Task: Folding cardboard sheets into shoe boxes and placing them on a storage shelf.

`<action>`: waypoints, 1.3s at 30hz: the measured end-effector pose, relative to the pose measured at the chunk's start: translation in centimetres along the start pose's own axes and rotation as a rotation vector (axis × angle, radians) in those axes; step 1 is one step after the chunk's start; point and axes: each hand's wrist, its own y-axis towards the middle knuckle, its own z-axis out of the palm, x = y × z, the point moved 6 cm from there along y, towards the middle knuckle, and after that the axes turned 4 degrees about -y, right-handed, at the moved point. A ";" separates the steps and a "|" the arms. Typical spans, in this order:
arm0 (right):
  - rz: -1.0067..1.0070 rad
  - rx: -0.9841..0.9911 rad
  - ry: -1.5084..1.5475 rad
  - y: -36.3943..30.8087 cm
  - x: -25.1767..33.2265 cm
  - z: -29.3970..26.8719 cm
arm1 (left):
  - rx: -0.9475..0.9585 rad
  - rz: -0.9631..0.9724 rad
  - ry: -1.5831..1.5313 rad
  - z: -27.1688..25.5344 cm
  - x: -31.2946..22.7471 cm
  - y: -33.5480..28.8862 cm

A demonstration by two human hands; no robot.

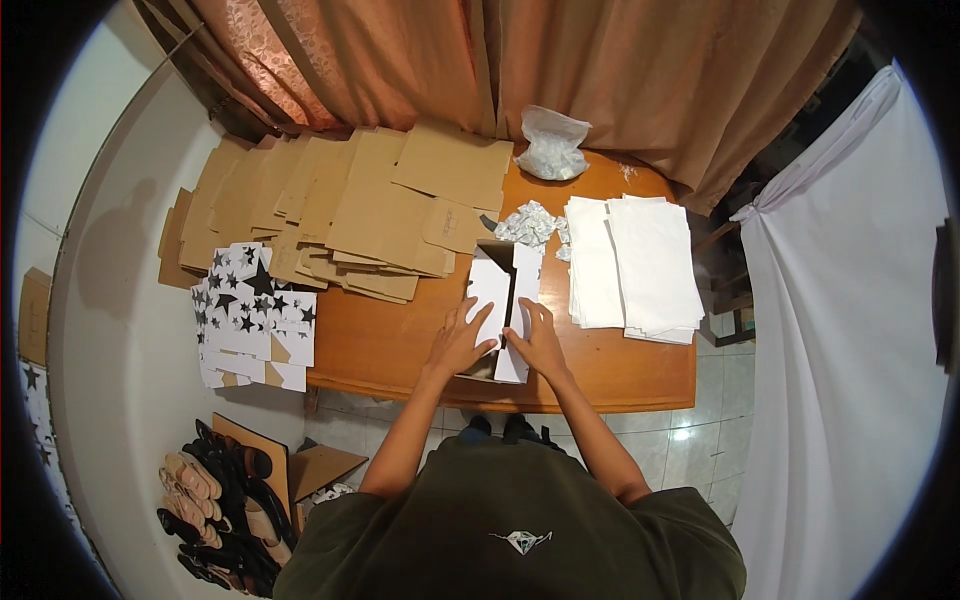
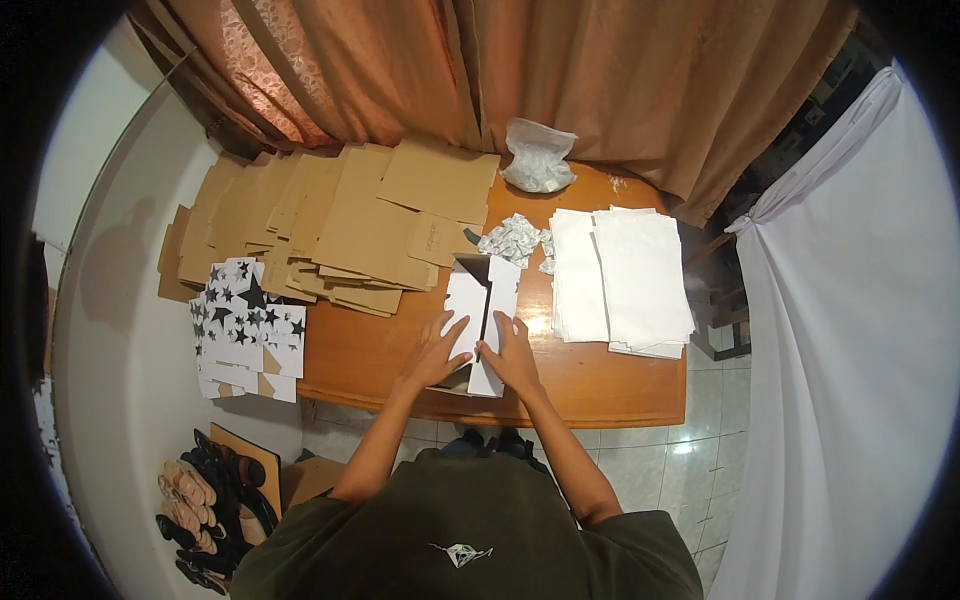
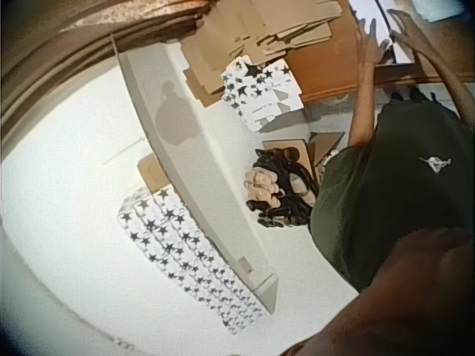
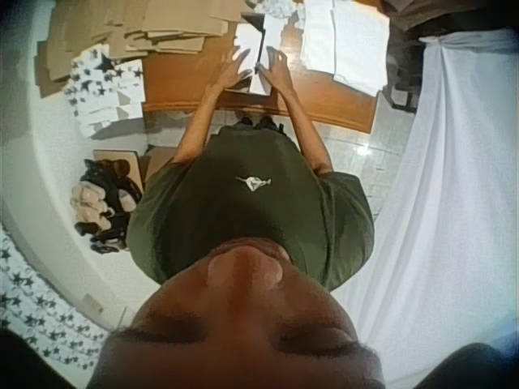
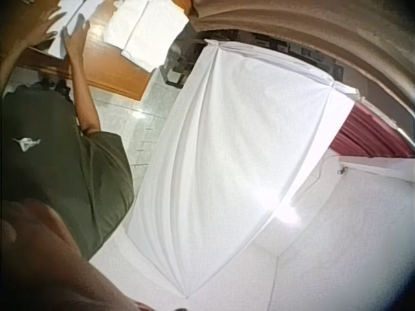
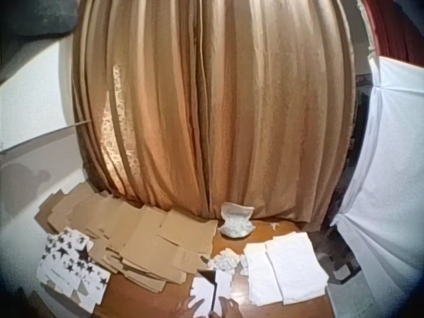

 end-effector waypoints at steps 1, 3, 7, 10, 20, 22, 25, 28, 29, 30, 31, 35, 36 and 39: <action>-0.011 0.009 -0.019 0.0 0.2 0.1 | -0.002 0.003 0.001 0.4 0.6 0.1; -0.022 -0.021 -0.060 0.0 -0.1 0.4 | -0.053 0.061 0.024 0.5 0.6 0.4; -0.020 -0.033 -0.145 0.1 0.6 0.5 | -0.082 0.089 -0.027 0.6 1.3 0.8; 0.083 0.064 -0.150 0.6 1.4 0.2 | -0.098 0.100 -0.026 0.4 1.4 0.5; -0.026 0.052 -0.037 1.6 -0.2 1.2 | -0.145 0.124 0.054 -1.5 2.1 5.4; -0.031 0.072 -0.062 1.6 -0.4 1.3 | -0.047 0.204 0.152 -2.3 1.8 7.4; -0.014 0.085 -0.066 1.4 -1.3 1.2 | 0.145 0.044 0.237 -2.6 1.9 10.0; -0.041 0.102 -0.019 1.6 -0.6 1.7 | 0.167 -0.039 0.216 -2.2 5.3 11.0; -0.044 0.095 0.002 1.5 -0.8 1.3 | 0.167 -0.051 0.175 -2.3 4.8 11.5; -0.032 0.087 0.001 1.4 -1.0 1.1 | 0.178 -0.041 0.175 -2.3 4.3 11.7; -0.028 0.111 0.016 1.2 -1.1 1.1 | 0.163 -0.033 0.124 -2.5 3.9 11.6; -0.064 0.121 0.004 1.7 -0.9 1.1 | 0.144 -0.035 0.097 -2.9 3.9 11.6; -0.070 0.121 -0.016 1.9 -0.6 1.2 | 0.167 -0.059 0.140 -2.7 4.4 11.4; -0.031 0.143 -0.122 2.3 0.0 1.7 | 0.136 -0.004 0.038 -2.8 4.7 10.4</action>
